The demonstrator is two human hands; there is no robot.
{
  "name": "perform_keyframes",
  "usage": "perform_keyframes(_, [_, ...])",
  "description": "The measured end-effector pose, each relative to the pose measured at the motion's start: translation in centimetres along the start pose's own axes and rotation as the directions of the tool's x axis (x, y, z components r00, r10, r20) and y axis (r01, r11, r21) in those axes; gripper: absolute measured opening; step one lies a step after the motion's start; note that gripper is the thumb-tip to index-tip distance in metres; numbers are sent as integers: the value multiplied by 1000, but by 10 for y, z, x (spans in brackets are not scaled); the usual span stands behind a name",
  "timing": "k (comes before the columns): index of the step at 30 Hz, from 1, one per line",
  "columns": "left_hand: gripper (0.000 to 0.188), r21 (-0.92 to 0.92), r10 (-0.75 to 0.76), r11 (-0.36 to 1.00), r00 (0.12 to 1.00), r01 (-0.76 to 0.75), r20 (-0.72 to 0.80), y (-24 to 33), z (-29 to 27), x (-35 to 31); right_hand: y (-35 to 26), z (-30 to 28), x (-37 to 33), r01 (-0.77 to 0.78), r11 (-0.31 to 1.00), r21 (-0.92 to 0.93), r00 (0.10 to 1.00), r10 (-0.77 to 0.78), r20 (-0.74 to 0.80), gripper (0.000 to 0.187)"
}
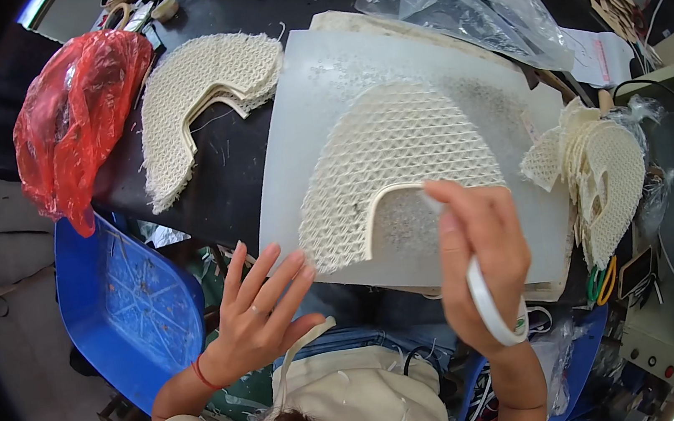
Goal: The person sits on the floor and applies white adhesive tape to the curved edges of white mesh fabric pieces. They place a mesh piece on a translucent cutting board, smooth the tape along the perimeter, and then move the finished piece to a stack on the left. The process is repeated for multiple identical mesh pieces.
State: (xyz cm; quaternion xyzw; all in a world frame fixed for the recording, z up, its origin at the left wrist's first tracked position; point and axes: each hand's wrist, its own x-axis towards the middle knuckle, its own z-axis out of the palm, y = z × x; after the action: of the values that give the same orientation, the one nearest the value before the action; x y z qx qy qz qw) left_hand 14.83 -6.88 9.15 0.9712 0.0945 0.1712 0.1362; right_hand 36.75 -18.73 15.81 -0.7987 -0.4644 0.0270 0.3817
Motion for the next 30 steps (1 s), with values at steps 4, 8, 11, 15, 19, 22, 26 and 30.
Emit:
perform_keyframes(4, [59,-2,-23,1000,1000,23,18,-1,9,7,-28,16,6,-221,935,277,929,116,351,30])
perform_keyframes(8, [51,-76,-30,997,1000,29,-10,-5,11,3,-19,28,16,-287,919,270,785,65,616,31])
perform_keyframes(11, [53,-103,-20,994,1000,20,9,-7,12,2,-11,32,12,-362,881,306,769,97,632,28])
perform_keyframes(15, [50,-161,-37,987,997,24,-74,-5,19,-2,-15,35,11,-297,915,272,800,83,595,23])
perform_keyframes(19, [58,-148,45,987,993,-60,-105,5,25,-8,-16,37,11,-258,931,259,815,66,576,22])
perform_keyframes(22, [61,-26,44,999,999,-44,-5,11,21,-4,-16,39,8,-224,953,205,842,83,533,22])
perform_keyframes(26, [55,40,35,999,999,-35,-1,15,17,2,-11,14,14,-288,943,166,846,169,506,17])
perform_keyframes(30, [58,101,30,995,999,-28,-17,18,17,9,2,2,12,-235,966,108,861,155,485,15])
